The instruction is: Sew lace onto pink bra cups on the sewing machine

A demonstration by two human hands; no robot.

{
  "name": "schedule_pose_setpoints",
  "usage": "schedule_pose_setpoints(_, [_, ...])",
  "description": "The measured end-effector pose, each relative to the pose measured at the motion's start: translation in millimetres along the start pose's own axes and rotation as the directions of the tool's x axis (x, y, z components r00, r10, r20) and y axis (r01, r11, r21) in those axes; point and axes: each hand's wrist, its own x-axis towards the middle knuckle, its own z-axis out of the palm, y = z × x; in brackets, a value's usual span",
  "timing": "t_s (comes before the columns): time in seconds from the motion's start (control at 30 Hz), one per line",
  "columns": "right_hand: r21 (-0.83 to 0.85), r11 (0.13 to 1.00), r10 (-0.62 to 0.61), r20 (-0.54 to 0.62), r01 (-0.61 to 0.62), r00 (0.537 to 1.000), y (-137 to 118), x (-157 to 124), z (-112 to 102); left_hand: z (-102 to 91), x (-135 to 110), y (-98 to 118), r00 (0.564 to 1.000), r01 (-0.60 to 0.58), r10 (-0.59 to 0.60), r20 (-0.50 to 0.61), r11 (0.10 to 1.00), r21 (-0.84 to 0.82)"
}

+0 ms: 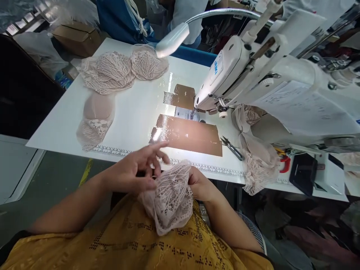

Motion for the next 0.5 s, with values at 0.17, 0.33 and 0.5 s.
schedule_pose_setpoints(0.17, [-0.007,0.995,-0.103,-0.068,0.103,0.992,-19,8,2,-9.4,35,4,0.992,0.091,-0.092,0.085,0.996,0.013])
schedule_pose_setpoints(0.33, [-0.112,0.988,-0.141,-0.424,0.102,0.895,-18,-2,-10,-18.4,42,11,0.956,0.24,-0.228,0.186,0.97,-0.042])
schedule_pose_setpoints(0.5, [-0.217,0.974,-0.178,-0.585,0.059,0.791,-13,0,-17,-21.1,43,3,0.983,0.165,-0.172,0.062,0.981,0.103])
